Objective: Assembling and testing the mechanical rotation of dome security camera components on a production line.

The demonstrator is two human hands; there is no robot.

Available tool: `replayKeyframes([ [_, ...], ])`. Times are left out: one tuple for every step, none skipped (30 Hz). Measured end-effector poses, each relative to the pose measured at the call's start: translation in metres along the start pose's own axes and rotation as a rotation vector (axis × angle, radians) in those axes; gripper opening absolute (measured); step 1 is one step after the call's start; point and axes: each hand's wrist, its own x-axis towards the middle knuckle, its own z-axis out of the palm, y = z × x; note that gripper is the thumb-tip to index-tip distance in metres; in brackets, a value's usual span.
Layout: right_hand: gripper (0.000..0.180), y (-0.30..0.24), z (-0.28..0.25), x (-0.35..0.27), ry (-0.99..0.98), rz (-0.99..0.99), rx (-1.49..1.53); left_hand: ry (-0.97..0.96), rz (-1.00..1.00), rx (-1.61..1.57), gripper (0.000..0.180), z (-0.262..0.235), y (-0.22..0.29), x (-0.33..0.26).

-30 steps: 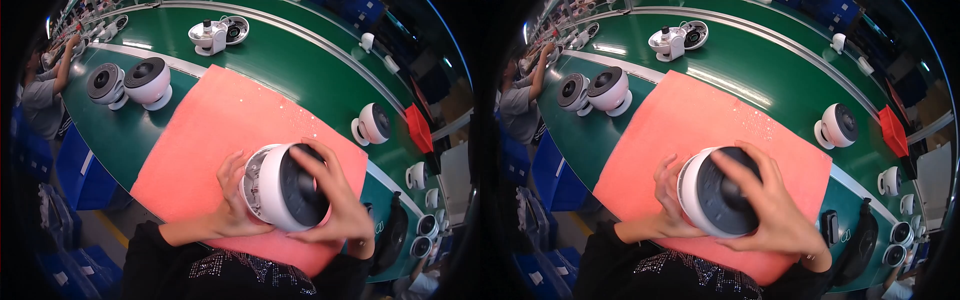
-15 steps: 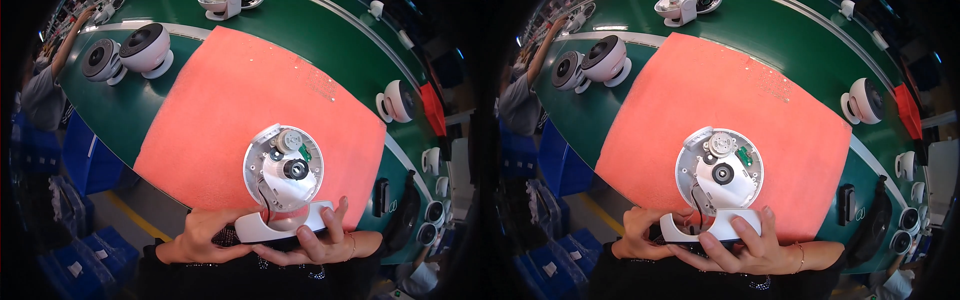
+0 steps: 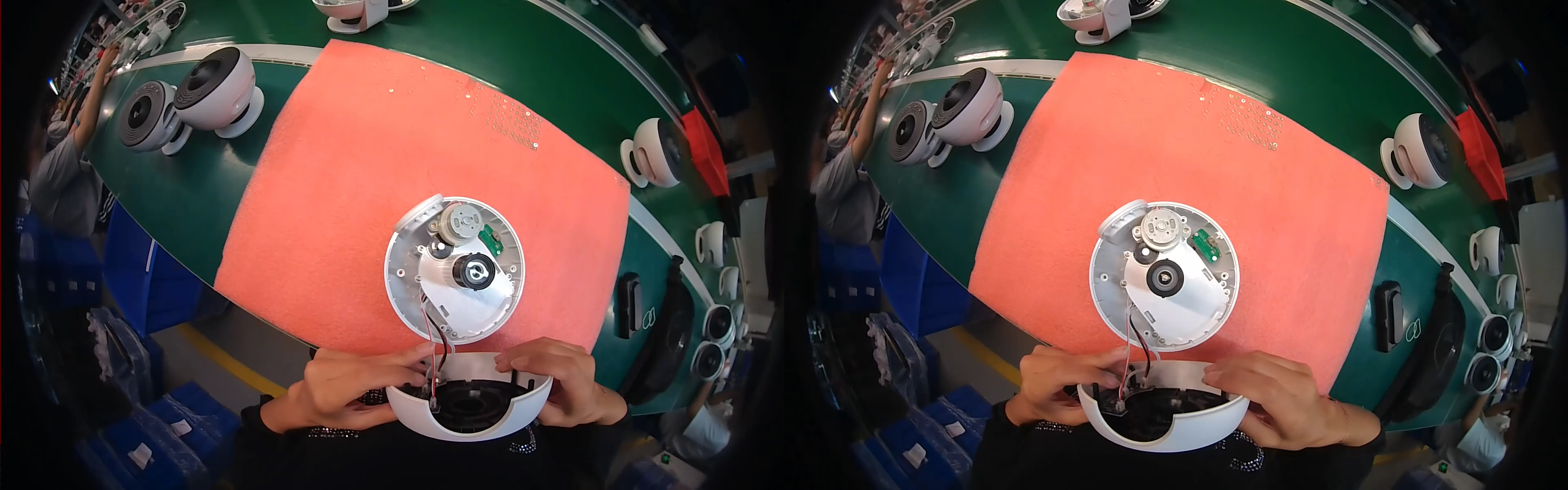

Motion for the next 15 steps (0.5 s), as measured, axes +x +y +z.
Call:
replayKeyframes([
  [0.047,0.000,-0.003,0.004,-0.026,-0.006,-0.007,-0.004,-0.004,0.000,0.028,-0.006,0.000,0.003],
  [0.047,-0.001,-0.006,0.008,-0.053,-0.013,-0.015,-0.057,0.025,0.047,0.026,-0.015,0.000,0.007],
  [0.047,-0.003,-0.010,0.011,-0.049,-0.011,-0.013,-0.111,0.056,0.094,0.025,-0.021,-0.001,0.011],
  [0.052,-0.006,-0.014,0.014,-0.057,0.087,0.037,-0.010,0.054,0.178,0.021,-0.023,-0.009,0.012],
  [0.056,-0.009,-0.018,0.018,-0.063,0.186,0.085,0.091,0.052,0.262,0.019,-0.025,-0.017,0.013],
  [0.063,-0.012,-0.022,0.024,-0.065,0.297,0.173,0.114,0.112,0.443,0.028,-0.028,-0.020,0.023],
  [0.064,-0.007,-0.024,0.025,-0.016,0.282,0.216,0.131,0.130,0.507,0.033,-0.029,-0.020,0.035],
  [0.068,-0.013,-0.026,0.030,0.007,0.444,0.409,0.148,0.150,0.569,0.039,-0.026,-0.019,0.044],
  [0.069,-0.014,-0.024,0.039,0.065,0.520,0.619,0.129,0.179,0.511,0.047,-0.022,-0.023,0.047],
  [0.069,-0.013,-0.022,0.045,0.061,0.554,0.736,0.124,0.179,0.436,0.047,-0.016,-0.025,0.048],
  [0.068,-0.012,-0.022,0.049,0.056,0.588,0.853,0.118,0.179,0.361,0.047,-0.012,-0.029,0.049],
  [0.066,-0.009,-0.020,0.050,0.019,0.584,0.833,0.102,0.219,0.273,0.044,-0.010,-0.036,0.051],
  [0.066,-0.010,-0.020,0.052,0.016,0.581,0.829,0.106,0.222,0.275,0.044,-0.010,-0.043,0.050],
  [0.067,-0.010,-0.021,0.055,0.018,0.619,0.861,0.056,0.278,0.237,0.043,-0.009,-0.050,0.049],
  [0.067,-0.010,-0.021,0.058,0.018,0.659,0.893,0.007,0.333,0.199,0.041,-0.009,-0.053,0.048],
])
